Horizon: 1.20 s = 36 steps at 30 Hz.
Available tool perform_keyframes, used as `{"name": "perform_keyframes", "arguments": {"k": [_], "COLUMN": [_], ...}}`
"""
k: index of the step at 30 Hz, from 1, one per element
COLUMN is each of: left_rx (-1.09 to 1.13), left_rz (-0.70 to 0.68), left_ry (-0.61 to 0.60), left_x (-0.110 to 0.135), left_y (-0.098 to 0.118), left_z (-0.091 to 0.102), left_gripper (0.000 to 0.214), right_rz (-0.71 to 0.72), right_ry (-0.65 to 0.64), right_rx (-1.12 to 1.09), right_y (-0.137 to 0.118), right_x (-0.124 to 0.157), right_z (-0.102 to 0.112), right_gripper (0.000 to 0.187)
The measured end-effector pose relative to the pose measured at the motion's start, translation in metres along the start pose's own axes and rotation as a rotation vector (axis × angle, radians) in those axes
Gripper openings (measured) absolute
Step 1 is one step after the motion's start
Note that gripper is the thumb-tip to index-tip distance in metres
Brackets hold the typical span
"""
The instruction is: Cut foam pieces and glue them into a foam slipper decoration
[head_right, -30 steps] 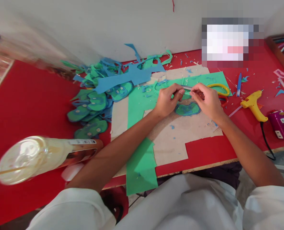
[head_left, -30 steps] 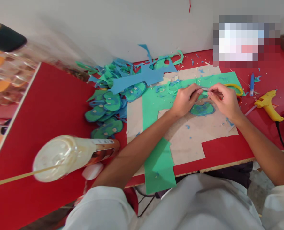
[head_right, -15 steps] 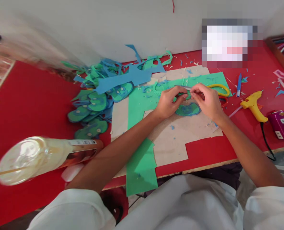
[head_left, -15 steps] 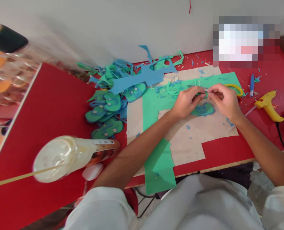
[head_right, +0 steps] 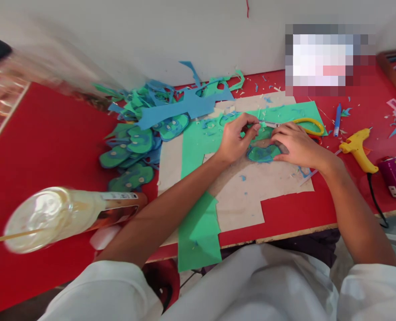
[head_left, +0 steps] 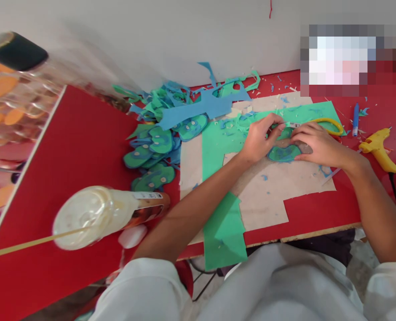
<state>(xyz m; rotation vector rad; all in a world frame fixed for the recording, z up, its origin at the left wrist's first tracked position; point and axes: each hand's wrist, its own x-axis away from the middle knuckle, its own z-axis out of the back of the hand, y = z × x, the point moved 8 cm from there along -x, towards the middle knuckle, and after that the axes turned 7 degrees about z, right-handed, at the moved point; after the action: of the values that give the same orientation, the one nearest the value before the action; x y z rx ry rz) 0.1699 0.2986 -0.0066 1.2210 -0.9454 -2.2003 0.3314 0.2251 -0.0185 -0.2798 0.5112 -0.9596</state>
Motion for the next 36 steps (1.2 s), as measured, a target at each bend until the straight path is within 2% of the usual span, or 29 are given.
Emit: {"name": "perform_keyframes", "arguments": {"k": [6, 9, 12, 15, 18, 21, 25, 31, 36], "left_rx": [0.015, 0.019, -0.002, -0.061, -0.079, -0.043, -0.006, 0.155, 0.325], "left_rz": [0.002, 0.031, 0.038, -0.054, -0.118, -0.1, -0.073, 0.003, 0.027], "left_ry": [-0.002, -0.009, 0.042, 0.065, -0.02, -0.142, -0.234, -0.237, -0.232], "left_x": [-0.001, 0.0, 0.0, 0.0, 0.0, -0.001, 0.0, -0.002, -0.004], "left_y": [0.0, -0.003, -0.003, 0.006, 0.013, 0.013, 0.01, -0.004, -0.016], "left_z": [0.0, -0.001, 0.003, 0.004, -0.002, -0.009, -0.015, -0.014, -0.013], "left_gripper": [0.038, 0.04, 0.038, 0.036, 0.034, 0.033, 0.033, 0.037, 0.034], "right_rz": [-0.044, -0.086, -0.153, -0.223, -0.243, -0.246, -0.256, -0.32, -0.292], "right_ry": [0.04, 0.087, 0.173, 0.305, 0.403, 0.469, 0.534, 0.601, 0.465], "right_rx": [-0.089, -0.139, -0.226, -0.256, -0.232, -0.231, -0.265, -0.428, -0.513], "right_y": [0.0, -0.002, -0.001, 0.001, 0.0, -0.002, -0.003, 0.008, 0.003], "right_x": [-0.002, -0.003, -0.004, -0.003, -0.003, -0.002, 0.0, 0.003, -0.006], "right_z": [0.001, 0.004, 0.011, 0.021, 0.031, 0.039, 0.044, 0.036, 0.013], "right_gripper": [0.034, 0.024, 0.014, 0.014, 0.011, 0.01, 0.023, 0.042, 0.031]}}
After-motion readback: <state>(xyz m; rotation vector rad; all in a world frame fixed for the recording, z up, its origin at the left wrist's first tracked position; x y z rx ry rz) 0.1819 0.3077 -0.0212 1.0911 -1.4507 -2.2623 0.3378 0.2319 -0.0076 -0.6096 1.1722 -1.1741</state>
